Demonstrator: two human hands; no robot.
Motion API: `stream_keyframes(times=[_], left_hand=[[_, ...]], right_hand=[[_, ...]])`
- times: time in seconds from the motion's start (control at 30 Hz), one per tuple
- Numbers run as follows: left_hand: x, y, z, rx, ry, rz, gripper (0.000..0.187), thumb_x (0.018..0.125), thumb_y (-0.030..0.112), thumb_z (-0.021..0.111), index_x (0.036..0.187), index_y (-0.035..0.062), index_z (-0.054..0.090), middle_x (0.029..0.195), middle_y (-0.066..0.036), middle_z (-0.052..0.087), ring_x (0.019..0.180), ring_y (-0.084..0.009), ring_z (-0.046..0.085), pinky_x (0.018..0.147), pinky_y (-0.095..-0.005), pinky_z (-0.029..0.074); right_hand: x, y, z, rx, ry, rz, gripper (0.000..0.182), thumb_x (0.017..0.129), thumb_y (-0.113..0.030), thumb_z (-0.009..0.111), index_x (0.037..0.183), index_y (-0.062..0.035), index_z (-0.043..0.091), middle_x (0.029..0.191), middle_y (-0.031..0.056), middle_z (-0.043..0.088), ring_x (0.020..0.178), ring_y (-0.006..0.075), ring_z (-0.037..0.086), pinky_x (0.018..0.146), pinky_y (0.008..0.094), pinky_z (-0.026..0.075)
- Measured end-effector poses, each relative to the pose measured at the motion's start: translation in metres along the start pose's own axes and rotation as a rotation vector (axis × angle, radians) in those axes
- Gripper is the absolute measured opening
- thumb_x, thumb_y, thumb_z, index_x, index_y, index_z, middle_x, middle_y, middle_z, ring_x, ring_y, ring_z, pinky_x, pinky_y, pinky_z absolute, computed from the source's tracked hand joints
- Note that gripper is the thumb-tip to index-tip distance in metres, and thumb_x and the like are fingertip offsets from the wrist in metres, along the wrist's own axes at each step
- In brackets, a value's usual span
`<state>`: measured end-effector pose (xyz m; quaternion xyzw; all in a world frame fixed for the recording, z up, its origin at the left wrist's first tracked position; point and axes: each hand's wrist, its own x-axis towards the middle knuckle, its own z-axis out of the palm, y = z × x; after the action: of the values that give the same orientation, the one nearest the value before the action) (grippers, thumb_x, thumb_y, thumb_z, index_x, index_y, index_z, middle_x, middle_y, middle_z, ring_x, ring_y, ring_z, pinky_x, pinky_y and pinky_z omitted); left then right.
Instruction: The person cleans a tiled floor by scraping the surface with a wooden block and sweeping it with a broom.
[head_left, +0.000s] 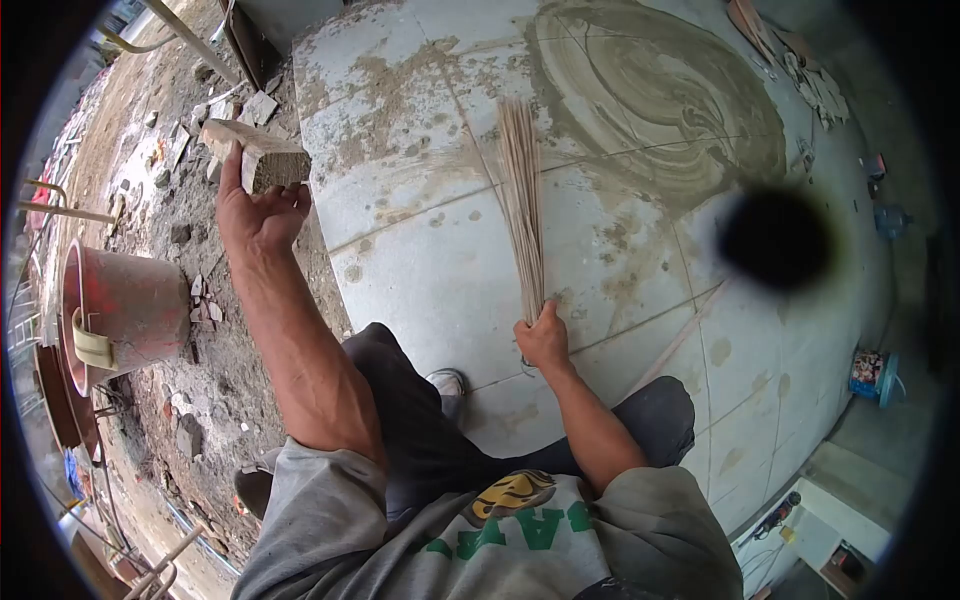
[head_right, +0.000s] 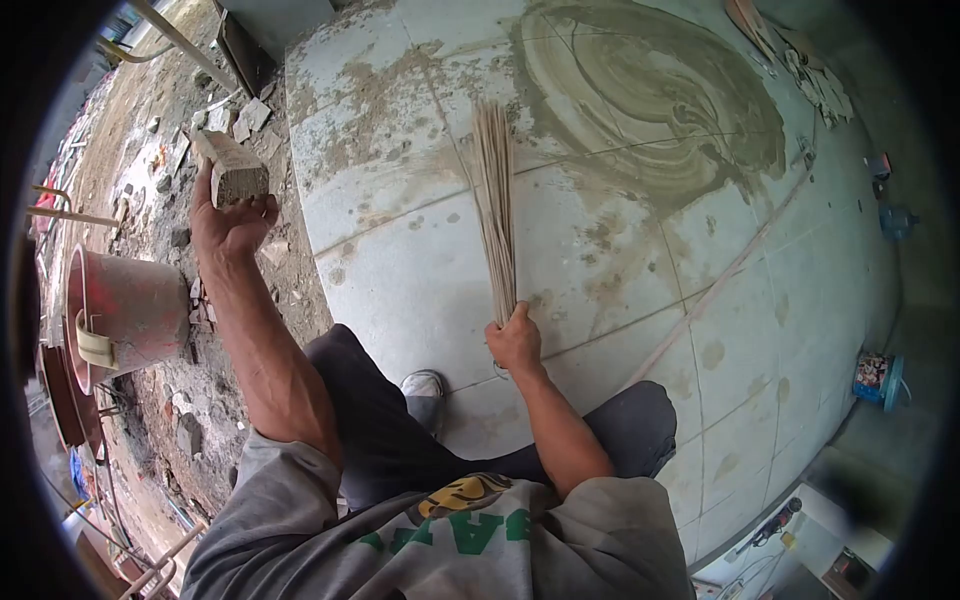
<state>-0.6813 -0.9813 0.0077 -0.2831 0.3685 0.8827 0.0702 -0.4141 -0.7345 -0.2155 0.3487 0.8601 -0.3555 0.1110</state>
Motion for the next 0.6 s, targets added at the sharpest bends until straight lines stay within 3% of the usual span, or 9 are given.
stream_keyframes(times=[0.1, 0.17, 0.23, 0.33, 0.4, 0.43, 0.5, 0.6], left_hand=[[-0.002, 0.002, -0.001, -0.022, 0.07, -0.004, 0.05, 0.077, 0.043, 0.073, 0.114, 0.012, 0.058, 0.104, -0.01, 0.059, 0.092, -0.022, 0.052, 0.08, -0.0374, 0.037], [-0.006, 0.005, -0.008, 0.008, -0.031, 0.039, 0.046, 0.078, 0.041, 0.072, 0.113, 0.0128, 0.059, 0.103, -0.009, 0.061, 0.09, -0.0215, 0.054, 0.079, -0.0373, 0.037], [-0.012, 0.007, -0.008, -0.013, -0.03, 0.072, 0.043, 0.079, 0.039, 0.072, 0.112, 0.0132, 0.059, 0.102, -0.008, 0.062, 0.089, -0.0213, 0.055, 0.079, -0.0372, 0.037], [-0.011, 0.01, -0.015, -0.044, -0.04, 0.133, 0.038, 0.081, 0.034, 0.071, 0.111, 0.0136, 0.06, 0.099, -0.005, 0.064, 0.088, -0.0208, 0.058, 0.079, -0.0373, 0.038], [-0.006, 0.012, -0.01, -0.084, -0.001, 0.187, 0.034, 0.08, 0.029, 0.071, 0.109, 0.013, 0.061, 0.097, -0.002, 0.066, 0.091, -0.0199, 0.061, 0.079, -0.0388, 0.04], [0.001, 0.012, -0.011, -0.054, 0.041, 0.225, 0.036, 0.08, 0.032, 0.07, 0.11, 0.0147, 0.063, 0.104, -0.005, 0.066, 0.098, -0.0241, 0.058, 0.085, -0.0429, 0.036], [0.005, 0.017, -0.016, -0.042, 0.04, 0.277, 0.036, 0.079, 0.03, 0.071, 0.11, 0.0147, 0.063, 0.105, -0.005, 0.066, 0.099, -0.0236, 0.058, 0.085, -0.0437, 0.036], [0.008, 0.032, -0.029, -0.029, 0.038, 0.311, 0.036, 0.079, 0.029, 0.072, 0.111, 0.016, 0.063, 0.11, -0.006, 0.065, 0.102, -0.0257, 0.056, 0.082, -0.0434, 0.035]], right_hand=[[0.049, -0.002, -0.011, -0.007, 0.078, 0.116, 0.044, 0.076, -0.02, 0.059, 0.108, 0.0054, 0.042, 0.094, 0.0324, 0.061, 0.09, 0.0446, 0.062, 0.078, 0.0476, 0.051], [0.088, -0.013, 0.007, -0.069, 0.001, 0.228, 0.045, 0.075, -0.017, 0.06, 0.109, 0.0069, 0.044, 0.095, 0.0286, 0.064, 0.091, 0.0424, 0.064, 0.082, 0.0461, 0.051], [0.081, -0.055, 0.037, -0.096, -0.138, 0.175, 0.048, 0.074, -0.016, 0.06, 0.113, 0.0084, 0.045, 0.102, 0.0271, 0.063, 0.098, 0.0396, 0.063, 0.085, 0.0432, 0.051], [0.063, -0.107, 0.088, -0.285, -0.422, -0.136, 0.053, 0.072, -0.012, 0.06, 0.117, 0.0115, 0.043, 0.106, 0.0284, 0.062, 0.102, 0.038, 0.062, 0.089, 0.0408, 0.05], [0.036, -0.144, 0.121, -0.322, -0.527, -0.356, 0.044, 0.072, -0.014, 0.058, 0.109, 0.008, 0.046, 0.102, 0.03, 0.062, 0.1, 0.0419, 0.061, 0.09, 0.0444, 0.049], [0.027, -0.152, 0.141, -0.316, -0.544, -0.475, 0.043, 0.072, -0.018, 0.061, 0.105, 0.0051, 0.046, 0.093, 0.0284, 0.064, 0.094, 0.0416, 0.063, 0.087, 0.045, 0.05], [0.004, -0.166, 0.142, -0.352, -0.656, -0.722, 0.045, 0.074, -0.025, 0.063, 0.103, 0.0039, 0.044, 0.086, 0.0272, 0.065, 0.087, 0.0424, 0.064, 0.082, 0.0463, 0.05], [-0.022, -0.132, 0.126, -0.134, -0.646, -0.637, 0.046, 0.078, -0.027, 0.063, 0.105, 0.0035, 0.041, 0.083, 0.0271, 0.064, 0.085, 0.0433, 0.064, 0.077, 0.0482, 0.05]])
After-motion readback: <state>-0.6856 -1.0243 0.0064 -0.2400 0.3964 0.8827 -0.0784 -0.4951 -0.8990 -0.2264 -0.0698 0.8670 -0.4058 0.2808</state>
